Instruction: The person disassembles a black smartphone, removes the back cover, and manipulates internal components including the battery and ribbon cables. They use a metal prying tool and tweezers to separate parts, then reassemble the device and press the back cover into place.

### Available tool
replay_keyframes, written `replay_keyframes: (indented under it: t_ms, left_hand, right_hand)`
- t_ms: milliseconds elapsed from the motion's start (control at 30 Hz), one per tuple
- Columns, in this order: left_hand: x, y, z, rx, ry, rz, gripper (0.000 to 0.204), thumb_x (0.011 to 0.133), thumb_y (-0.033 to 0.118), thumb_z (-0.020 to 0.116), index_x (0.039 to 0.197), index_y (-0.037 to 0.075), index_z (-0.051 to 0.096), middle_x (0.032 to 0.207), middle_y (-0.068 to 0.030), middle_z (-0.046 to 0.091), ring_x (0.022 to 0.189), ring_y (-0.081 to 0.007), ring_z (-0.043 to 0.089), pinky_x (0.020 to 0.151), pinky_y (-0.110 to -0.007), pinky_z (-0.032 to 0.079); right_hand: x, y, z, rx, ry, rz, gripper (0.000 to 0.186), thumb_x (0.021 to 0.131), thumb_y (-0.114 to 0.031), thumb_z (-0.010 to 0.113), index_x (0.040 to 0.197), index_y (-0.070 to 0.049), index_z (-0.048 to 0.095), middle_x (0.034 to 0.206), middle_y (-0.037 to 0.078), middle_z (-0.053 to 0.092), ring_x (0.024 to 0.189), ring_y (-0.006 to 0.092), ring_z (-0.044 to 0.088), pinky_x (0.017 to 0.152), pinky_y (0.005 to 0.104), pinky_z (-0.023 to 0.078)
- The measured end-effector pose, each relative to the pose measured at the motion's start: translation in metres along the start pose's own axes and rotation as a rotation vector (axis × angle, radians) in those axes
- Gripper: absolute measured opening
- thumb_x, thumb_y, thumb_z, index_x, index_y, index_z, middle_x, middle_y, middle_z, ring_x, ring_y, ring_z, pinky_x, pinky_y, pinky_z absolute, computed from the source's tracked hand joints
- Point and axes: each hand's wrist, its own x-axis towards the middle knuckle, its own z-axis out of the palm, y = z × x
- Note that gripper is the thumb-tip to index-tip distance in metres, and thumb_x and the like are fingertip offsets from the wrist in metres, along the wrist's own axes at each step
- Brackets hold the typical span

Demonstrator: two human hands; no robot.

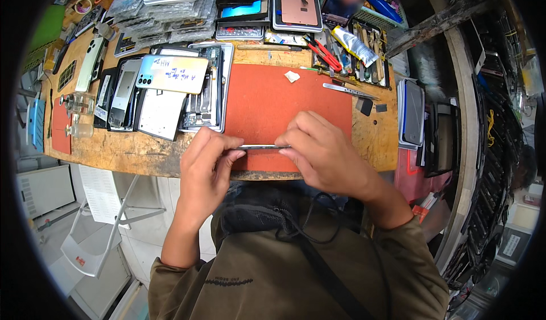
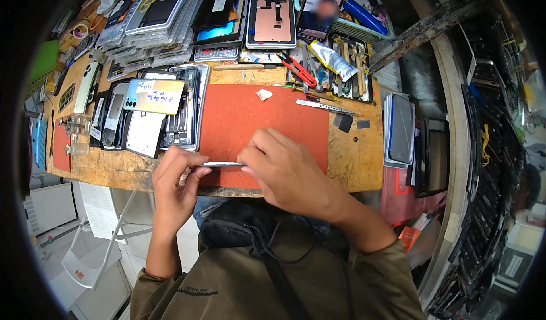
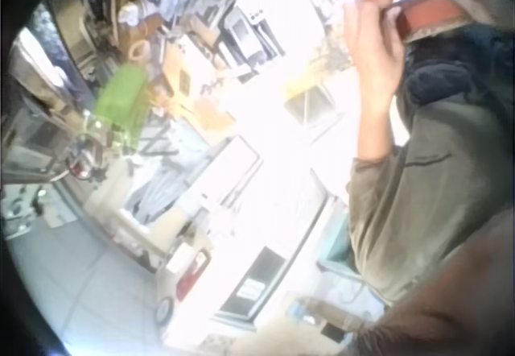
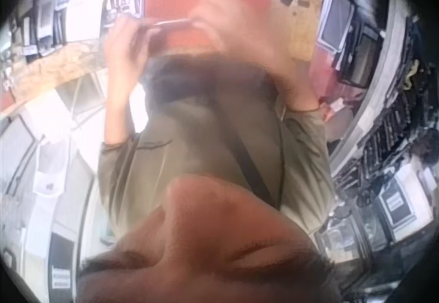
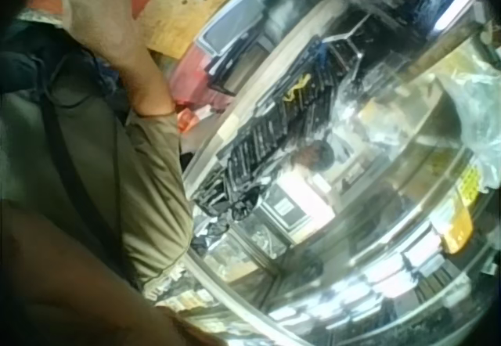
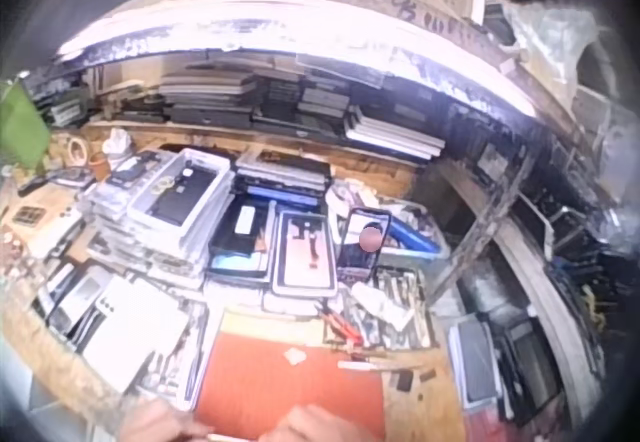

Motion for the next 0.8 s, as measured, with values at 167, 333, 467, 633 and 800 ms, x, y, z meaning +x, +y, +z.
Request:
replay_keyframes:
  t_ms: [167, 333, 467, 633, 800]
  left_hand:
    - [-0.013, -0.020, 0.014, -0.024, 0.150, 0.155, 0.021, 0.080, -0.011, 0.082, 0.096, -0.001, 0.073, 0.087, -0.0117, 0.064, 0.080, -0.0275, 0.067, 0.068, -0.038, 0.053]
    - [-0.001, -0.002, 0.004, 0.135, 0.069, 0.170, 0.022, 0.078, -0.002, 0.085, 0.096, 0.002, 0.074, 0.090, -0.0074, 0.066, 0.087, -0.0268, 0.066, 0.079, -0.041, 0.052]
    - [0.009, 0.004, 0.012, 0.306, 0.039, 0.357, 0.016, 0.081, 0.007, 0.082, 0.095, 0.006, 0.075, 0.089, -0.0028, 0.064, 0.087, -0.0228, 0.064, 0.081, -0.039, 0.047]
    - [0.010, -0.005, 0.013, 0.394, 0.033, 0.436, 0.014, 0.081, 0.006, 0.079, 0.095, 0.007, 0.075, 0.085, -0.0020, 0.061, 0.084, -0.0210, 0.063, 0.075, -0.037, 0.046]
    - [0.004, -0.011, 0.013, 0.148, 0.119, 0.230, 0.021, 0.076, -0.005, 0.081, 0.094, 0.003, 0.073, 0.086, -0.0073, 0.064, 0.085, -0.0265, 0.068, 0.072, -0.040, 0.052]
  right_hand:
    - [-0.008, -0.002, 0.014, -0.123, 0.104, -0.091, 0.022, 0.076, 0.003, 0.071, 0.096, -0.004, 0.064, 0.094, 0.010, 0.055, 0.086, 0.0300, 0.059, 0.073, 0.0413, 0.050]
    - [-0.009, 0.000, 0.016, -0.170, 0.137, -0.129, 0.019, 0.077, 0.001, 0.070, 0.094, -0.005, 0.064, 0.095, 0.009, 0.055, 0.086, 0.0288, 0.058, 0.073, 0.0403, 0.050]
    - [-0.009, 0.002, 0.018, -0.199, 0.157, -0.158, 0.015, 0.080, -0.005, 0.070, 0.094, -0.006, 0.065, 0.094, 0.008, 0.055, 0.086, 0.0272, 0.058, 0.074, 0.0396, 0.050]
    - [-0.008, 0.005, 0.019, -0.242, 0.185, -0.184, 0.013, 0.083, -0.007, 0.071, 0.095, -0.006, 0.067, 0.094, 0.006, 0.057, 0.085, 0.0249, 0.059, 0.073, 0.0387, 0.050]
    - [-0.013, 0.013, 0.026, -0.198, 0.229, -0.167, 0.008, 0.089, -0.008, 0.073, 0.096, -0.006, 0.068, 0.090, 0.005, 0.058, 0.081, 0.0239, 0.061, 0.068, 0.0372, 0.050]
